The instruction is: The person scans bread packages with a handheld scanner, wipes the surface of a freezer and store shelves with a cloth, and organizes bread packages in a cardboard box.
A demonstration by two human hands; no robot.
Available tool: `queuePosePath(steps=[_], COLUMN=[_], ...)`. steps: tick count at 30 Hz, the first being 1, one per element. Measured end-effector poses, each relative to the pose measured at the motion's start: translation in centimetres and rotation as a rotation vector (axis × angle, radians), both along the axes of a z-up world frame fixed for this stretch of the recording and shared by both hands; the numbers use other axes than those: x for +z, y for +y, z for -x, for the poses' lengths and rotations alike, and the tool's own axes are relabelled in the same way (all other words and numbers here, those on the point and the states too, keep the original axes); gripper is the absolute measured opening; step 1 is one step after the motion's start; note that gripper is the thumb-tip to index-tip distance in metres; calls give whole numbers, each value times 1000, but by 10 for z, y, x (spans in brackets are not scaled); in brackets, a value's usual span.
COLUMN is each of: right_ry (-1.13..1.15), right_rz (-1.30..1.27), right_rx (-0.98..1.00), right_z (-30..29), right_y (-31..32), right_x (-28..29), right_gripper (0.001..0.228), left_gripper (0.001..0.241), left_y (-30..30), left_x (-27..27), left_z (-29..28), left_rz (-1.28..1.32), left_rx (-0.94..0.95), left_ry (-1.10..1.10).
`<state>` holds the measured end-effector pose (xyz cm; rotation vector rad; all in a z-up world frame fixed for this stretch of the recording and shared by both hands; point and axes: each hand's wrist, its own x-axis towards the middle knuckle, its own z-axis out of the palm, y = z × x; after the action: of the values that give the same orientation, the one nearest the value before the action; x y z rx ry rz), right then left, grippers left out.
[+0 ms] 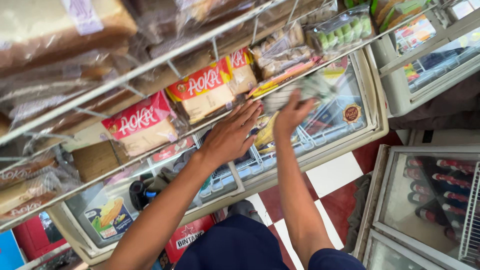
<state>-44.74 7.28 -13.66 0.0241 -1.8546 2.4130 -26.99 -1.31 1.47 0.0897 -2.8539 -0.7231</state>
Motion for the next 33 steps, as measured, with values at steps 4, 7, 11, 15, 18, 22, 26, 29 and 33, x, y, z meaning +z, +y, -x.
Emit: queuePosePath(steps=[4,7,11,15,18,22,26,29,33], right_ry=[43,91,82,270,157,160,139,108,4], right_rz=[-97,23,-178,107,404,377,192,-566,-113], right_rx=[299,451,501,631,747,1019,1328,1333,1842], right_z=[-58,-70,-69,-107,-161,-225,-283,-338,-427], right_y=[-2,13,46,56,45,36,34,32,26], right_x=[6,7,26,97,144,169,157,138,141], right_gripper=[32,25,26,33,46,54,58,65,40], left_gripper=[64,61,60,64,75,67,39,38,39], left_y=[1,4,17,32,43,62,71,83,118], left_x=[-4,-2,14,36,51,47,10,-19,-49], left_z=[-20,-42,-82,-121,-157,-222,-305,-378,-459], left_rz=[-28,-115,-357,-366,-385,-636,-798,-616,-590], left_rx=[16,59,212,308,352,524,736,950,1186], left_ry=[30,33,34,193,387,521,755,853,903])
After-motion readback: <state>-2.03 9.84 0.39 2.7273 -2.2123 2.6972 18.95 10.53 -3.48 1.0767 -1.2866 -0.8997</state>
